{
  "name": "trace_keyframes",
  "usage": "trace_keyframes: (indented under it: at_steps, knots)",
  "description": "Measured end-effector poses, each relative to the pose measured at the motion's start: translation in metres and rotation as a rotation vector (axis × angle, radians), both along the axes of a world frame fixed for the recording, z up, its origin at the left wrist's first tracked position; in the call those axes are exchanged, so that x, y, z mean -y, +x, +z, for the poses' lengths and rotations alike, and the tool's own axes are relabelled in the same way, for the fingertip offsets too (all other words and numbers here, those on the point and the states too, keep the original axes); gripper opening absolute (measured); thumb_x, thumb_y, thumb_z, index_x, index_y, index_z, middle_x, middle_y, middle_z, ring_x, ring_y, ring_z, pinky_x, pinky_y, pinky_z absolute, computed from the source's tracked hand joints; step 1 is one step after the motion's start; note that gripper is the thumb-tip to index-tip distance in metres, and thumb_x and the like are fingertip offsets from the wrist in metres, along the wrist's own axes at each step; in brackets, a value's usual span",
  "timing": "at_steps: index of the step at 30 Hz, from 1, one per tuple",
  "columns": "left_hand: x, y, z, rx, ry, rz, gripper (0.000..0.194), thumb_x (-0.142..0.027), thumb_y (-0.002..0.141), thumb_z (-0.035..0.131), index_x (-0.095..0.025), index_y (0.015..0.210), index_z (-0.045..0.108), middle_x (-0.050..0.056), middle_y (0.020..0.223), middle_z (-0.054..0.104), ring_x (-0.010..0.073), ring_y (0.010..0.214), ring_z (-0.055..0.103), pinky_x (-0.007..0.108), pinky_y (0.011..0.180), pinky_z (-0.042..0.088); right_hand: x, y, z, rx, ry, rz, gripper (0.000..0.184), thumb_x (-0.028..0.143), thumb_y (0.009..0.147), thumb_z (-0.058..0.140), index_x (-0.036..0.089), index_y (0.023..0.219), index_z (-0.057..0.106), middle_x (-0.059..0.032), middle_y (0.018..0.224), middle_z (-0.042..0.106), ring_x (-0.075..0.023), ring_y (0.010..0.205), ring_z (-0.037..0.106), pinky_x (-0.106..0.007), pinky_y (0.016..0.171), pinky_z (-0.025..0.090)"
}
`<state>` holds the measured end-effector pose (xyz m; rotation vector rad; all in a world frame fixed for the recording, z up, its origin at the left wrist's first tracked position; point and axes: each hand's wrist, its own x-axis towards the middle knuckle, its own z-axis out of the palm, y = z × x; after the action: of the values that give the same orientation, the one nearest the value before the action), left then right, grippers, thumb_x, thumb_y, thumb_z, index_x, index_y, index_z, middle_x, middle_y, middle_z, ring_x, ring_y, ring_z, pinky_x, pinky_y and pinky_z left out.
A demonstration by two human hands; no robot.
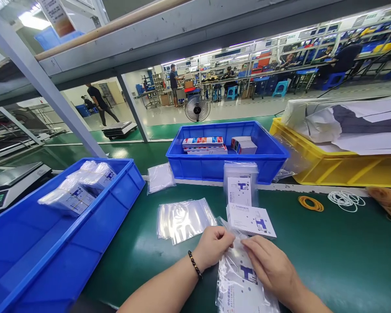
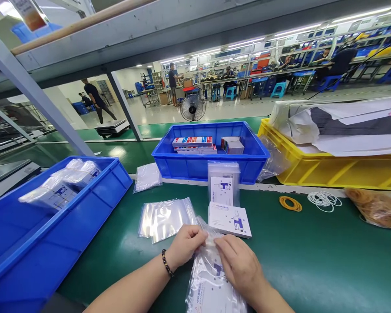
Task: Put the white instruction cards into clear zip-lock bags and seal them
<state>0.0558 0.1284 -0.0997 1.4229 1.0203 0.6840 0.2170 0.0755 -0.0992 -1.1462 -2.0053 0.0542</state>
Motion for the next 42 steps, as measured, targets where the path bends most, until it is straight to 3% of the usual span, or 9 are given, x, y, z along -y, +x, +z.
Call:
trace_keyframes:
  at_steps: [5,7,10,16,22,26,32,36,42]
  knots:
    - [0.001,-0.013,0.016,-0.004,0.494,0.045,0.019,-0.031,0.079,0.046,-0.017,0.08,0.06,0.008,0.085,0.061,0.0197,0.086,0.053,0.032,0.08,0.042,-0.001,0.013,0.013,-0.207,-0.418,0.017,0.029,0.035,0.088,0.038,0.022,0.071,0.057,-0.0026,0.065,0.062,-0.015,0.058,0.058,-0.025,0.053,0.047]
    - [0.002,-0.015,0.019,-0.072,0.579,-0.148,0.018,-0.023,0.076,0.051,-0.019,0.09,0.062,0.007,0.088,0.064,0.021,0.095,0.052,0.033,0.088,0.039,-0.001,0.018,0.018,-0.217,-0.571,0.087,0.033,0.041,0.087,0.037,0.022,0.065,0.054,-0.0012,0.061,0.059,-0.0144,0.056,0.054,-0.024,0.052,0.046]
    - [0.001,-0.015,0.019,-0.21,0.52,-0.392,0.011,-0.017,0.071,0.058,-0.02,0.079,0.064,0.001,0.067,0.061,0.017,0.077,0.054,0.029,0.082,0.041,-0.001,0.024,0.022,-0.201,-0.684,0.168,0.039,0.048,0.085,0.039,0.02,0.057,0.046,0.001,0.056,0.051,-0.0126,0.052,0.047,-0.023,0.05,0.042]
    - [-0.005,-0.015,0.015,-0.302,0.38,-0.328,0.012,-0.015,0.07,0.059,-0.017,0.058,0.056,-0.003,0.059,0.052,0.0106,0.063,0.047,0.02,0.061,0.037,-0.005,0.036,0.018,-0.124,-0.596,0.13,0.042,0.051,0.084,0.042,0.02,0.056,0.05,-0.0014,0.064,0.051,-0.0138,0.058,0.051,-0.025,0.053,0.045]
    - [-0.006,-0.014,0.01,-0.238,0.166,-0.299,0.014,-0.021,0.07,0.06,-0.014,0.059,0.055,-0.004,0.059,0.051,0.0077,0.056,0.043,0.018,0.054,0.034,-0.023,0.058,-0.022,0.137,-0.229,-0.335,0.042,0.052,0.081,0.041,0.024,0.091,0.071,-0.013,0.105,0.059,-0.031,0.1,0.053,-0.048,0.076,0.048]
    - [-0.005,-0.011,0.005,-0.163,0.095,-0.312,0.014,-0.023,0.065,0.066,-0.014,0.06,0.057,-0.005,0.058,0.049,0.0068,0.054,0.041,0.017,0.051,0.033,-0.031,0.069,-0.039,0.154,-0.244,-0.553,0.048,0.052,0.08,0.036,0.021,0.093,0.071,-0.0161,0.112,0.058,-0.0353,0.104,0.052,-0.052,0.074,0.048]
    - [-0.002,-0.01,0.005,-0.133,0.146,-0.363,0.005,-0.017,0.068,0.062,-0.015,0.063,0.062,-0.003,0.06,0.054,0.0086,0.058,0.047,0.018,0.056,0.036,-0.034,0.069,-0.024,-0.15,-0.502,-0.685,0.047,0.05,0.072,0.043,0.017,0.098,0.065,-0.0118,0.086,0.068,-0.027,0.072,0.063,-0.039,0.054,0.052]
    - [-0.003,-0.01,0.006,-0.124,0.227,-0.368,0.008,-0.014,0.069,0.06,-0.016,0.061,0.061,-0.002,0.064,0.056,0.0108,0.064,0.05,0.02,0.063,0.039,-0.031,0.065,-0.011,-0.475,-0.459,-0.732,0.043,0.044,0.07,0.048,0.016,0.1,0.061,-0.007,0.078,0.065,-0.0211,0.065,0.062,-0.034,0.057,0.053]
    - [-0.004,-0.008,0.001,-0.097,0.232,-0.353,0.008,-0.013,0.07,0.059,-0.015,0.063,0.063,0.0,0.068,0.057,0.0127,0.071,0.052,0.022,0.069,0.041,-0.027,0.056,-0.004,-1.128,-0.556,-0.482,0.049,0.047,0.054,0.072,0.017,0.092,0.061,-0.0044,0.074,0.066,-0.0165,0.056,0.061,-0.029,0.052,0.055]
